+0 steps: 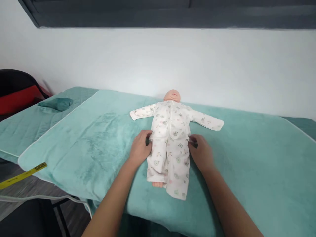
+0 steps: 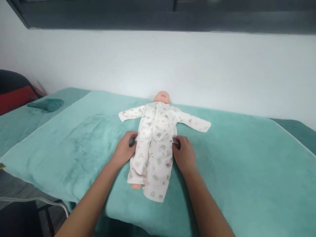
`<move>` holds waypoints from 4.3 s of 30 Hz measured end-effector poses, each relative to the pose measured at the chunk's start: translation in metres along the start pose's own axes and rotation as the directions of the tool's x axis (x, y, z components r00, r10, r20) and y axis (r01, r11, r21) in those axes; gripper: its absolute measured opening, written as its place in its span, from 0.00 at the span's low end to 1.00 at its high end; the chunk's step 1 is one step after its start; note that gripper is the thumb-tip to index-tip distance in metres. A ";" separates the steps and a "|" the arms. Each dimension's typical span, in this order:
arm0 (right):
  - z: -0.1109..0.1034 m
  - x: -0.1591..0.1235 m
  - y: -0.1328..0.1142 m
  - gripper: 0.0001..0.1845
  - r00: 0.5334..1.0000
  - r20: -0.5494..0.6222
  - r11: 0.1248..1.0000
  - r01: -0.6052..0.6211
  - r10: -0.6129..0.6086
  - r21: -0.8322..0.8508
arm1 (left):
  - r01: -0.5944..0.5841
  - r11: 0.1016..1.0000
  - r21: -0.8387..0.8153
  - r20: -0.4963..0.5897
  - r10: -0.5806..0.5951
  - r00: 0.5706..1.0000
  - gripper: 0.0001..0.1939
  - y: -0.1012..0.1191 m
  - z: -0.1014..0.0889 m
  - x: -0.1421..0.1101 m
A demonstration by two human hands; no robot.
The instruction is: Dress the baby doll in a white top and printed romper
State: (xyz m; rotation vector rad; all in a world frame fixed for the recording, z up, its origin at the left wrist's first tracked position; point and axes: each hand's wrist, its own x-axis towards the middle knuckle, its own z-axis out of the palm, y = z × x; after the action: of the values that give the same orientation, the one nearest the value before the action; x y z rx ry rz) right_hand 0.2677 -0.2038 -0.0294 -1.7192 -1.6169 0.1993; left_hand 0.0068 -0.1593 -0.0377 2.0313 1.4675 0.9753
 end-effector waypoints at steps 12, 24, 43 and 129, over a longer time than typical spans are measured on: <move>-0.006 -0.020 -0.007 0.14 0.992 0.076 0.983 0.114 -0.104 -0.145 | 0.119 0.959 0.257 -0.174 -0.076 0.982 0.05 0.011 0.000 -0.006; 0.001 -0.023 0.001 0.24 0.957 -0.090 0.947 0.255 -0.276 -0.195 | -0.103 0.950 0.295 -0.221 0.172 0.960 0.08 0.005 0.006 -0.006; -0.015 -0.078 -0.067 0.07 0.894 0.084 0.890 0.421 -0.440 0.175 | -0.048 0.972 0.229 -0.249 0.106 0.963 0.10 -0.004 0.011 -0.001; -0.016 -0.168 -0.077 0.11 0.967 -0.024 0.962 0.256 -0.255 0.095 | 0.006 0.989 0.145 -0.268 0.033 0.963 0.15 -0.014 0.015 0.003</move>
State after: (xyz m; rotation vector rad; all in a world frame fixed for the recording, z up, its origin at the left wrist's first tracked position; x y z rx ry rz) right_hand 0.1840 -0.3696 -0.0339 -1.4193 -1.7719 0.1390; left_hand 0.0097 -0.1506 -0.0562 2.0745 1.7112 1.2236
